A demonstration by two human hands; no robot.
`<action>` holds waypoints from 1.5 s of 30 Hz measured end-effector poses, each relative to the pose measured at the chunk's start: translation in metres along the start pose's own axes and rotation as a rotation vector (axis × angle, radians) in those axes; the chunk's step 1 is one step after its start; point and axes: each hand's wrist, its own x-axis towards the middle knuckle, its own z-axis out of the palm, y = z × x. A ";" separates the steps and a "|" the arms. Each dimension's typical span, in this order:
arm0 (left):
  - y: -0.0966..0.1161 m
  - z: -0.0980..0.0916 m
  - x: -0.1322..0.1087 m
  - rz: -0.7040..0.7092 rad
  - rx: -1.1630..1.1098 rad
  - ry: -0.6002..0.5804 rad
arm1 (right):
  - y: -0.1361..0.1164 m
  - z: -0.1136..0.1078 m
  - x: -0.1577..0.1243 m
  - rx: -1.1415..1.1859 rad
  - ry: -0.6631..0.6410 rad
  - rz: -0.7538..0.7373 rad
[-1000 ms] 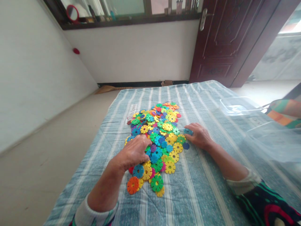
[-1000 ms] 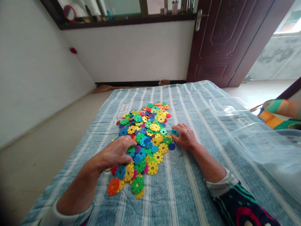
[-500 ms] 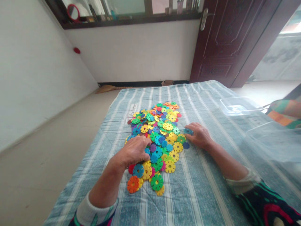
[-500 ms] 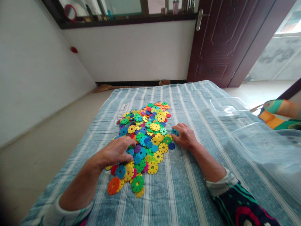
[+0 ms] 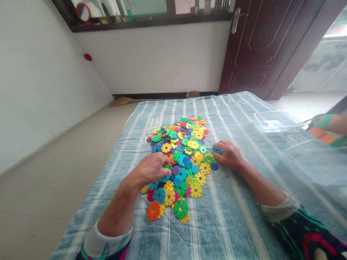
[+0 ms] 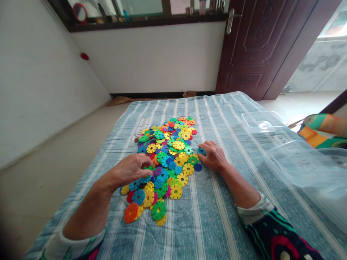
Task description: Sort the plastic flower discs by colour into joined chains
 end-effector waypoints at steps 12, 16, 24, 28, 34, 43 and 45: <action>0.016 -0.005 -0.008 -0.034 0.039 -0.121 | 0.002 0.001 0.000 0.001 -0.008 -0.003; 0.016 -0.002 -0.006 -0.036 0.048 -0.125 | 0.001 0.000 0.000 0.002 -0.012 0.001; 0.013 0.000 -0.006 -0.003 0.032 -0.112 | 0.001 -0.001 0.000 -0.004 -0.015 0.005; 0.011 0.000 -0.006 0.009 0.005 -0.101 | 0.002 0.000 0.000 -0.005 -0.011 0.000; 0.006 -0.001 -0.006 0.017 -0.056 0.012 | 0.002 0.001 0.000 -0.008 -0.010 -0.006; 0.011 -0.007 -0.005 -0.002 -0.313 0.232 | -0.010 0.003 -0.001 0.151 0.140 0.025; 0.014 -0.003 -0.002 -0.011 -0.514 0.260 | -0.023 0.002 -0.001 0.298 0.185 0.029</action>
